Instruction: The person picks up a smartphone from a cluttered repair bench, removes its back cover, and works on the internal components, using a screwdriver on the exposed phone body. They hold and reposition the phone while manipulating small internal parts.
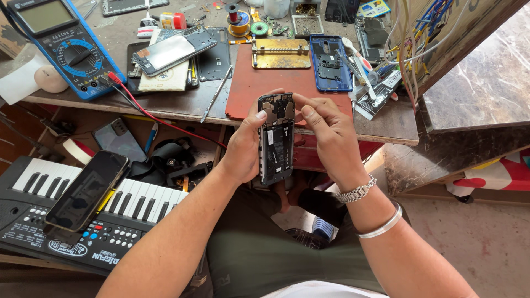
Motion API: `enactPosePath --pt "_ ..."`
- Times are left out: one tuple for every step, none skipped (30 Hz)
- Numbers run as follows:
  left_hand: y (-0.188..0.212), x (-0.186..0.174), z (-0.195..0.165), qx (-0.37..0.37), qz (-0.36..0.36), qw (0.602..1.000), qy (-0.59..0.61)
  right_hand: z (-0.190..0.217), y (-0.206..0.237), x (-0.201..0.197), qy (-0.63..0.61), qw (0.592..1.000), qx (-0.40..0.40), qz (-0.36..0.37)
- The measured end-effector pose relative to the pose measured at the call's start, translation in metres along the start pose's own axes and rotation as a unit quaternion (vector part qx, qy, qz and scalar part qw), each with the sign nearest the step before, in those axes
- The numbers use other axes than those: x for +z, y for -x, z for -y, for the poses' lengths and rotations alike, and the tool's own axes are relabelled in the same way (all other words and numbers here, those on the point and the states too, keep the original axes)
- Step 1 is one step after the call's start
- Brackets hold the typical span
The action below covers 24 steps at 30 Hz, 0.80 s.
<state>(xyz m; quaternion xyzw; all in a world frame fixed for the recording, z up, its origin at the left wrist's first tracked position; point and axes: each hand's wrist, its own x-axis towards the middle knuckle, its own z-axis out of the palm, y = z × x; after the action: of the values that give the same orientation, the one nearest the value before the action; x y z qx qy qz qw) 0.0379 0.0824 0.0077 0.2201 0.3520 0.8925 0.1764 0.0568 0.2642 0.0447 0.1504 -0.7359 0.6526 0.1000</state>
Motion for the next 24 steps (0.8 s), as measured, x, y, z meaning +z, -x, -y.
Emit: enactPosePath --pt "-0.0006 -0.0002 0.0007 0.001 0.003 1.0 0.004 -0.0005 -0.0005 0.0001 -0.02 1.0 0.011 -0.004" --pt "-0.0011 -0.0003 0.0015 0.003 0.007 1.0 0.009 -0.0009 -0.001 0.0002 -0.04 0.999 0.021 -0.008" --pt "-0.0014 -0.0006 0.0019 0.004 0.01 1.0 0.013 -0.0012 -0.0017 0.0001 -0.061 0.998 0.032 -0.012" --pt "-0.0008 -0.0011 0.0016 0.002 0.019 1.0 0.013 -0.0015 -0.0023 0.0 -0.07 0.997 0.04 -0.016" --pt "0.0002 -0.0017 0.0009 0.0 0.028 1.0 0.012 -0.0014 -0.0028 -0.0003 -0.08 0.995 0.049 -0.021" --pt "0.0007 -0.002 0.0004 -0.002 0.037 0.999 0.012 -0.0014 -0.0033 -0.0004 -0.089 0.994 0.057 -0.025" --pt "0.0006 -0.0018 0.0006 -0.001 0.033 0.999 0.012 -0.0013 -0.0034 -0.0007 -0.085 0.994 0.057 -0.027" --pt "0.0005 -0.0014 0.0005 0.0 0.028 1.0 0.011 -0.0009 -0.0034 -0.0009 -0.081 0.995 0.058 -0.028" --pt "0.0001 -0.0008 0.0009 0.001 0.024 1.0 0.011 -0.0007 -0.0031 -0.0011 -0.077 0.995 0.058 -0.031" --pt "-0.0002 -0.0002 0.0011 0.002 0.024 1.0 0.014 -0.0002 -0.0027 -0.0012 -0.077 0.995 0.058 -0.029" --pt "-0.0004 0.0004 0.0013 0.003 0.024 1.0 0.018 0.0 -0.0021 -0.0012 -0.077 0.995 0.057 -0.027" --pt "-0.0006 0.001 0.0014 0.004 0.024 0.999 0.021 0.0002 -0.0015 -0.0013 -0.077 0.995 0.056 -0.026" --pt "0.0003 0.001 0.001 0.009 0.023 1.0 0.012 0.0004 -0.001 -0.0012 -0.078 0.995 0.055 -0.026" --pt "0.0009 0.0013 0.001 0.013 0.021 1.0 0.005 0.0003 -0.0005 -0.0012 -0.078 0.995 0.055 -0.026" --pt "0.0012 0.0015 0.0012 0.017 0.02 1.0 -0.003 0.0004 -0.0002 -0.0011 -0.078 0.995 0.055 -0.027" --pt "0.0018 0.0017 0.0013 0.021 0.018 1.0 -0.005 -0.0001 0.0 -0.0011 -0.088 0.994 0.056 -0.023" --pt "0.0028 0.002 0.0016 0.025 0.016 1.0 -0.007 -0.0003 0.0001 -0.0011 -0.097 0.993 0.057 -0.018" --pt "0.0033 0.0021 0.0018 0.029 0.015 0.999 -0.009 -0.0008 -0.0001 -0.001 -0.107 0.992 0.058 -0.013" --pt "0.0033 0.002 0.0019 0.027 0.009 1.0 -0.012 -0.0014 -0.0002 -0.001 -0.107 0.992 0.06 -0.016" --pt "0.0033 0.0019 0.002 0.024 0.003 1.0 -0.015 -0.0019 -0.0006 -0.001 -0.108 0.992 0.062 -0.018" --pt "0.0032 0.0018 0.0022 0.022 -0.002 1.0 -0.019 -0.0028 -0.0009 -0.0009 -0.108 0.992 0.064 -0.02" --pt "0.0032 0.0016 0.0023 0.023 -0.001 0.999 -0.028 -0.0033 -0.0014 -0.0009 -0.106 0.992 0.062 -0.028" --pt "0.0033 0.0013 0.0024 0.025 -0.001 0.999 -0.038 -0.0041 -0.0018 -0.0006 -0.105 0.992 0.059 -0.036" --pt "0.0034 0.0009 0.0025 0.026 0.0 0.999 -0.048 -0.0047 -0.0021 -0.0005 -0.103 0.992 0.057 -0.044"
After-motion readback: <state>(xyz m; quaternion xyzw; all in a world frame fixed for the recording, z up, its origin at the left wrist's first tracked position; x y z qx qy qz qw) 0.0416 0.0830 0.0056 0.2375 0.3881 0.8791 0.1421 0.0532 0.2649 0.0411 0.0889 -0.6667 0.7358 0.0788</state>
